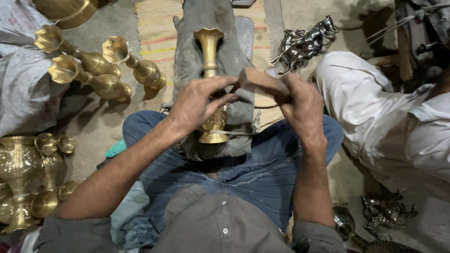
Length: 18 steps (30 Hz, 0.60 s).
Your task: The person sits cross-legged on the floor with a brass vase resting on a sandbag on their lap. They hold a chisel against the vase surface and strike it with a wooden mallet to carve decorative patterns, repositioning the chisel and rotating the vase as they work around it.
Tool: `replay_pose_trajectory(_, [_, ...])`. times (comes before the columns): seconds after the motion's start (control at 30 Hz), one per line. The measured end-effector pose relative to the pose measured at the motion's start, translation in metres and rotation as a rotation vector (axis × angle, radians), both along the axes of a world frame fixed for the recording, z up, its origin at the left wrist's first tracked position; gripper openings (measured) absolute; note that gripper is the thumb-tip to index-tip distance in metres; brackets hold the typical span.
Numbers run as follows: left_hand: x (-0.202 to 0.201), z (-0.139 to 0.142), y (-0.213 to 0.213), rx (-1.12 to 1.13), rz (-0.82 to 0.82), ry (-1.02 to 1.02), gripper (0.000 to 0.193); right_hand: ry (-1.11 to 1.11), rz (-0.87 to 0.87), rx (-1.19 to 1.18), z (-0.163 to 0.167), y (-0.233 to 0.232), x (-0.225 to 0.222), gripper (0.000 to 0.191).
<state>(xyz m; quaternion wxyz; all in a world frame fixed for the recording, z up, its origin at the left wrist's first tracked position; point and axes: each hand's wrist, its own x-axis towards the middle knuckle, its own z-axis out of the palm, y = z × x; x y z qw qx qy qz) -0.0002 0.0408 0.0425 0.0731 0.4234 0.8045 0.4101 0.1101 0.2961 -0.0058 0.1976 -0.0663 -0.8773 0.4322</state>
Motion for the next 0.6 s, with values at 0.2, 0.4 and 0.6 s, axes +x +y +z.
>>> replay_pose_trajectory(0.2, [-0.008, -0.006, 0.002, 0.026, -0.032, 0.056, 0.039, -0.093, -0.045, -0.191, -0.003, -0.002, -0.001, 0.030])
replay_pose_trajectory(0.4, [-0.011, -0.004, 0.001, -0.018, -0.021, 0.031, 0.038, -0.076, -0.072, -0.097, -0.005, -0.002, -0.003, 0.032])
replay_pose_trajectory(0.6, [-0.014, -0.002, 0.002, -0.097, -0.020, -0.026, 0.040, -0.027, 0.045, -0.152, -0.007, -0.001, -0.002, 0.039])
